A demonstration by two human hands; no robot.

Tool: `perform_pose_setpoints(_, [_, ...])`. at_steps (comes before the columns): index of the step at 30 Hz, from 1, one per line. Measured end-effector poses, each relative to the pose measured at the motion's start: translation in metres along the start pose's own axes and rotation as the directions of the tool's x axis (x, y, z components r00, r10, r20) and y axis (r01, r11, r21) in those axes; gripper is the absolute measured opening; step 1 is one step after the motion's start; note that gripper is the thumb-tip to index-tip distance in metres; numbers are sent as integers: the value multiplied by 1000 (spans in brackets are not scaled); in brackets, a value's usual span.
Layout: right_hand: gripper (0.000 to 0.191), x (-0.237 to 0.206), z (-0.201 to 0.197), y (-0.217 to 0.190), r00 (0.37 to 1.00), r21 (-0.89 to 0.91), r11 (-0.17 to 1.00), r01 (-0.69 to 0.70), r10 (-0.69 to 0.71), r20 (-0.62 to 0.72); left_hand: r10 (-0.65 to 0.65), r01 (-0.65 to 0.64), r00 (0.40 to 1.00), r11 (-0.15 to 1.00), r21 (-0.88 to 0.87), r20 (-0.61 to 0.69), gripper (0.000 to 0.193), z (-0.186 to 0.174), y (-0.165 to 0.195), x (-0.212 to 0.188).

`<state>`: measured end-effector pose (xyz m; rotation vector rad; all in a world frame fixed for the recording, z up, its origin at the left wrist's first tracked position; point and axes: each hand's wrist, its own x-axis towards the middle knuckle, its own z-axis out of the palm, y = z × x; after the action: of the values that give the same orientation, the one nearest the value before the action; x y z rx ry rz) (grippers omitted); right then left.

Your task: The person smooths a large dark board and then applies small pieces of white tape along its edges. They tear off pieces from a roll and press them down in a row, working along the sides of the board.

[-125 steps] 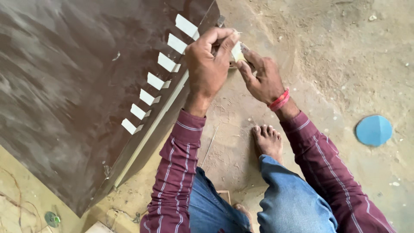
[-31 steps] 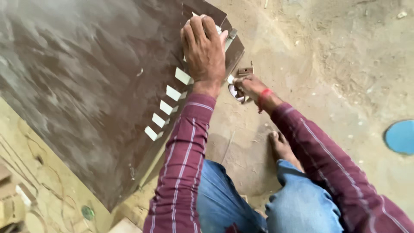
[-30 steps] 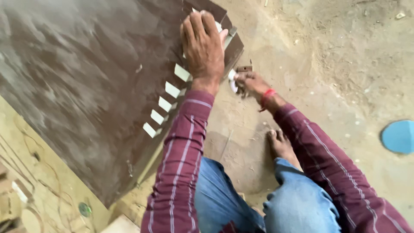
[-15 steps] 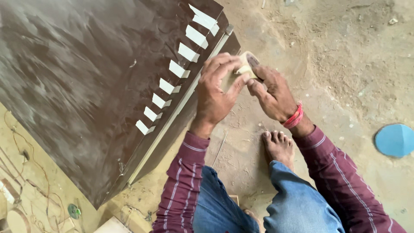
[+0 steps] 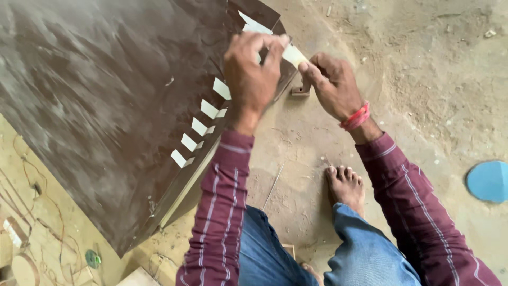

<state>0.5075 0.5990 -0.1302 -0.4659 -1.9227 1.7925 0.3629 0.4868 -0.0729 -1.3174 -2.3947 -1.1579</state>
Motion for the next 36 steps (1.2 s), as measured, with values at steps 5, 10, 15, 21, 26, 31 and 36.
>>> perform_pose_setpoints(5, [35, 41, 14, -9, 993, -288, 957, -30, -4, -117, -79, 83, 994, 996, 46, -81, 13, -14, -9, 39])
perform_pose_setpoints(10, [43, 56, 29, -6, 989, -381, 925, 8, -62, -130, -33, 59, 989, 981, 186, -141, 21, -6, -33, 34])
perform_pose_setpoints(15, [53, 50, 30, 13, 993, -308, 949, -64, 29, -118, -35, 146, 957, 918, 370, -289, 82, -3, -60, 43])
perform_pose_setpoints(21, [63, 53, 37, 23, 973, -441, 877, -193, 114, -199, -155, 172, 984, 946, 275, -83, 30, 6, -53, 36])
perform_pose_setpoints(26, [43, 69, 44, 15, 960, -362, 894, -263, 206, -188, 186, -187, 982, 898, 398, 41, 50, 17, -41, 4])
perform_pose_setpoints(31, [41, 75, 38, 2, 911, -248, 877, -412, 401, -98, 185, -164, 983, 818, 551, 17, 55, 15, -30, 4])
perform_pose_setpoints(36, [36, 75, 31, -4, 944, -314, 894, -320, 329, -26, 60, -79, 997, 820, 566, 51, 55, 21, -26, 7])
